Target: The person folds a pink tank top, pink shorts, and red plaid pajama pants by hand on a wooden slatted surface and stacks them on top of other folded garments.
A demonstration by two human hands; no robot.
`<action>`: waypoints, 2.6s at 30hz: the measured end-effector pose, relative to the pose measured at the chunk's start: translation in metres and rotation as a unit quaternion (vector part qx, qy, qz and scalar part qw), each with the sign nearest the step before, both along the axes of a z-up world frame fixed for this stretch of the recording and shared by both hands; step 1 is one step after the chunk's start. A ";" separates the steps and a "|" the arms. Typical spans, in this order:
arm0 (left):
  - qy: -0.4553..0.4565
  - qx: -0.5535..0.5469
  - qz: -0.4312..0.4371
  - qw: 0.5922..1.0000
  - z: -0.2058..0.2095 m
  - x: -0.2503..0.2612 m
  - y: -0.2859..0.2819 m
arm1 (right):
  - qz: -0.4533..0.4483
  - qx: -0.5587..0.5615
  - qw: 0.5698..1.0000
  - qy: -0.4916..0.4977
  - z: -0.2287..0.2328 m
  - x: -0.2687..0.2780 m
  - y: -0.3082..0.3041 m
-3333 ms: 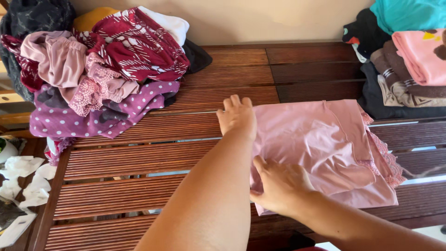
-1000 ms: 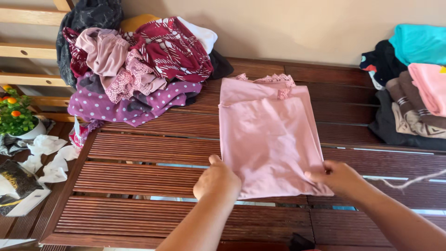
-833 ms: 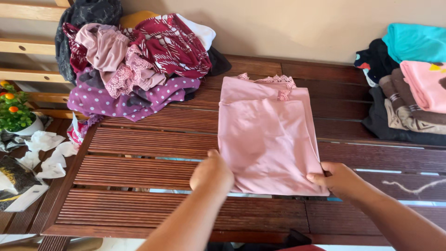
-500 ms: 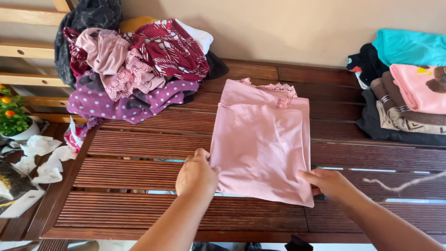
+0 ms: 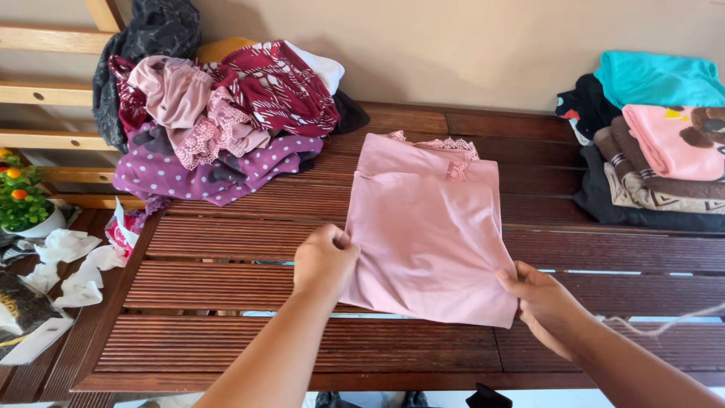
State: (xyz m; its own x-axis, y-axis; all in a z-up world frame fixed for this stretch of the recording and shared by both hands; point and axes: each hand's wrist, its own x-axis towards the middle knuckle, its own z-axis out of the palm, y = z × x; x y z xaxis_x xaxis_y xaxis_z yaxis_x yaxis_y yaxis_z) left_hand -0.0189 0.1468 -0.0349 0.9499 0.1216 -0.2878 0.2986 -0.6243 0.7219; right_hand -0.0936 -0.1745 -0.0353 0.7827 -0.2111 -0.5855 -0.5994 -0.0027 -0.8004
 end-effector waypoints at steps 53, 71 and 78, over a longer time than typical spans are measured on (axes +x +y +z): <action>-0.340 0.268 -0.570 0.699 -0.025 0.013 0.056 | 0.487 -0.541 0.553 -0.406 -0.020 -0.005 -0.026; 0.068 -0.049 -0.022 0.996 0.003 0.058 -0.028 | 0.034 -0.216 0.973 -0.071 -0.030 0.080 -0.049; 0.042 0.012 0.059 0.997 0.018 0.021 -0.028 | 0.062 -0.244 0.968 -0.022 -0.031 0.069 -0.043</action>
